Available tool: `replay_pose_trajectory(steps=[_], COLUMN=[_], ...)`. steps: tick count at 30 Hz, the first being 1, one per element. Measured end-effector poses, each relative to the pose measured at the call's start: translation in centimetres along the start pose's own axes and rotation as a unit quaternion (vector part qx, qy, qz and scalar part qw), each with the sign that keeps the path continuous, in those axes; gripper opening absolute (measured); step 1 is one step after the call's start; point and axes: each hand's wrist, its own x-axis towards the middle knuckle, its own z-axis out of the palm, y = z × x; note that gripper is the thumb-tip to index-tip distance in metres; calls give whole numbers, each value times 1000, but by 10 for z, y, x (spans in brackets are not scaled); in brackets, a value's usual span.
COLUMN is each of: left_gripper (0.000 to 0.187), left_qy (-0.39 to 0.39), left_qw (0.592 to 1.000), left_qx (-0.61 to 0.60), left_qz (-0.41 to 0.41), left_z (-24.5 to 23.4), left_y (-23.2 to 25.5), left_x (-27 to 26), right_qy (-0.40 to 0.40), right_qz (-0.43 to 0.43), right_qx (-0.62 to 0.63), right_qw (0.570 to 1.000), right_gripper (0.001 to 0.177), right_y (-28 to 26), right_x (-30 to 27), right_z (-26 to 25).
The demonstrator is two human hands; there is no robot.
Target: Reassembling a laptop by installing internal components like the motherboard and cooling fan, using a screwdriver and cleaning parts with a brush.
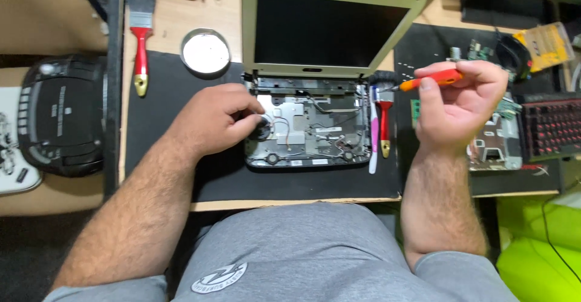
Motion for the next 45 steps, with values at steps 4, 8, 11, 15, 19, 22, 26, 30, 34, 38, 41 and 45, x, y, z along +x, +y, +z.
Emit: replay_pose_trajectory(steps=[4,8,11,15,19,22,26,30,34,38,41,45], left_gripper=[13,26,30,31,28,22,17,13,10,7,5,3], left_qy=[30,76,106,119,116,124,127,131,126,127,120,79], left_qw=[997,977,960,948,949,951,952,953,958,958,962,974], left_qx=[-72,-192,-246,-280,-280,-270,-267,-261,-244,-247,-239,-200], left_qz=[24,59,83,95,88,83,80,79,81,66,59,69], left_z=[3,3,2,4,6,7,7,9,10,9,10,9], left_y=[-5,-9,-9,-5,-2,-2,-3,-5,-7,-7,-7,-8], left_x=[-2,-6,-7,-6,-3,-3,-2,-2,-2,-3,-3,-3], right_qy=[10,40,64,79,87,75,75,77,69,67,61,41], right_qz=[61,132,208,250,263,258,255,249,243,225,211,157], right_qx=[153,348,404,393,384,382,376,369,355,342,328,293], right_qw=[986,927,889,881,881,884,888,892,900,910,919,942], right_gripper=[42,41,41,40,41,40,41,41,42,42,42,40], right_y=[-37,-22,-13,0,2,0,-2,-3,-10,-7,-5,-13], right_x=[19,-2,-23,-39,-43,-42,-42,-43,-39,-42,-42,-35], right_z=[79,133,151,149,152,156,159,160,161,161,158,160])
